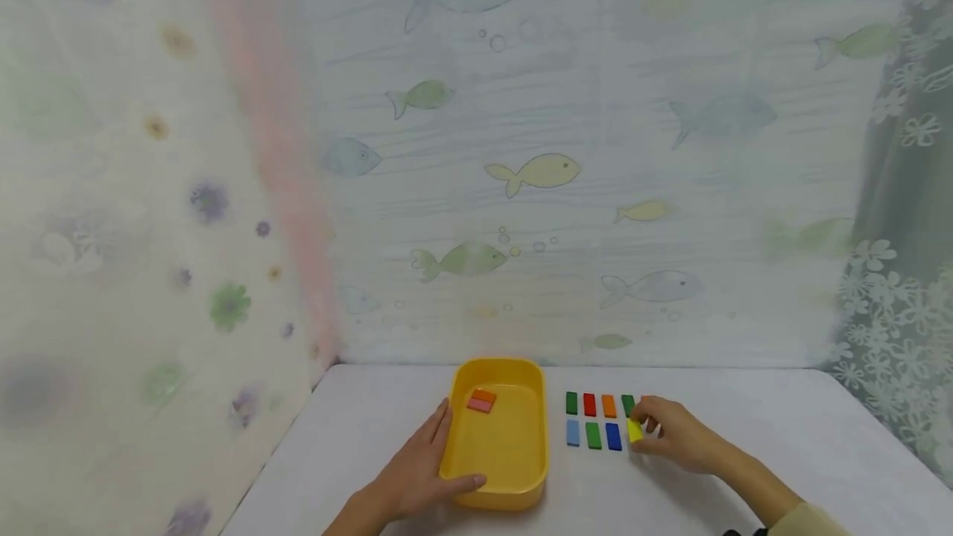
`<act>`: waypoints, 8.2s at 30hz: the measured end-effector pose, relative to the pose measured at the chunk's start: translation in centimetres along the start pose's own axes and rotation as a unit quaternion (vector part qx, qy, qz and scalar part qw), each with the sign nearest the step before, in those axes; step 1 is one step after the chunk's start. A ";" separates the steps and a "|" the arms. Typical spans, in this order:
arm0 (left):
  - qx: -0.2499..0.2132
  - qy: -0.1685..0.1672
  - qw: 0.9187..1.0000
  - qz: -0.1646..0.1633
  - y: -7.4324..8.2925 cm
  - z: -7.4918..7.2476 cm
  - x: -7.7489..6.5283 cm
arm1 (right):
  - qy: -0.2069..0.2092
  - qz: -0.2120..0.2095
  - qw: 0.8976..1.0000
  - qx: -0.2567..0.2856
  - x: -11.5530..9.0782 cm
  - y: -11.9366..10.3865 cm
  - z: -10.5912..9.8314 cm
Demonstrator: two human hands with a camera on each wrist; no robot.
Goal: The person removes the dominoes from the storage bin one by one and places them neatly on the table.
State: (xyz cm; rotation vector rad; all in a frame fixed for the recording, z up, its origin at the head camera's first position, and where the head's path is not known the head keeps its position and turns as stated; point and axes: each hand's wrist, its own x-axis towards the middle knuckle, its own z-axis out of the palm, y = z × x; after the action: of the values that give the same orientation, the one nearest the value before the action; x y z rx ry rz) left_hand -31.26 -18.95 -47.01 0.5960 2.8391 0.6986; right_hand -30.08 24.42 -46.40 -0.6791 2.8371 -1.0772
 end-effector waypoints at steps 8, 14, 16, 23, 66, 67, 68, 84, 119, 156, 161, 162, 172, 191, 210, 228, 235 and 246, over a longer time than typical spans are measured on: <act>0.004 -0.004 1.000 -0.007 0.1 0.1 0.0 | 0.010 0.036 0.999 0.000 0.2 1.0 1.0; 0.001 -0.005 1.000 -0.010 0.2 0.1 -0.1 | 0.015 0.052 0.998 -0.005 0.3 1.5 1.4; 0.001 -0.003 1.000 -0.010 0.2 0.1 -0.2 | 0.012 0.057 0.998 -0.002 0.4 1.6 1.4; 0.002 0.003 1.000 -0.005 0.1 0.0 -0.5 | 0.004 0.051 0.999 -0.011 0.6 1.9 1.5; 0.008 0.003 1.000 -0.004 -0.4 -0.1 -0.4 | -0.022 -0.072 0.997 0.030 8.6 -12.7 6.0; 0.008 0.005 1.000 -0.002 -0.4 -0.2 -0.5 | -0.022 -0.065 0.997 0.040 9.0 -13.0 6.6; 0.008 0.008 1.000 0.002 -0.4 -0.2 -0.5 | -0.019 -0.056 0.997 0.047 9.4 -13.2 7.3; 0.015 0.015 0.999 0.034 0.2 0.2 -0.9 | 0.081 0.042 0.993 0.068 13.7 -13.0 14.4; 0.008 0.014 1.000 0.024 0.7 -0.3 -1.0 | -0.014 0.019 1.000 0.015 15.3 -13.0 14.9; 0.014 0.008 1.000 0.014 0.2 -0.2 -0.7 | -0.001 0.031 0.997 -0.071 15.2 -13.1 14.8; 0.014 0.002 1.000 0.005 0.4 0.0 -0.6 | -0.001 0.029 0.997 -0.065 14.6 -13.1 13.6; 0.016 0.001 1.000 0.004 0.5 0.0 -0.6 | 0.000 0.032 0.998 -0.058 14.3 -13.1 13.1; 0.021 0.009 1.000 0.007 0.6 -0.4 -0.8 | 0.018 -0.002 1.000 -0.005 11.8 -13.4 8.9; 0.014 0.009 1.000 -0.005 0.3 -0.2 -0.6 | 0.039 -0.084 0.996 -0.006 6.5 -11.9 4.0; 0.011 0.018 1.000 0.000 0.2 0.2 -0.5 | 0.023 -0.057 0.997 -0.051 1.3 -3.4 -1.2; 0.011 0.005 1.000 -0.012 0.4 0.2 -0.6 | -0.029 -0.006 0.999 -0.044 -2.1 3.0 -2.3; 0.011 0.007 1.000 -0.012 0.2 0.1 -0.4 | -0.046 0.020 0.997 -0.062 -1.9 3.7 -2.3; 0.011 0.004 1.000 -0.011 0.2 0.4 -0.4 | -0.064 0.005 0.997 -0.041 -2.2 4.2 -2.2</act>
State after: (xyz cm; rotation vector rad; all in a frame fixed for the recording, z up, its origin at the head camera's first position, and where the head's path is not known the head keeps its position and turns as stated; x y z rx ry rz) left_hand -30.74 -18.78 -47.20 0.5653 2.8605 0.6687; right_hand -30.10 29.44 -47.68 -0.7124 2.7837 -0.8865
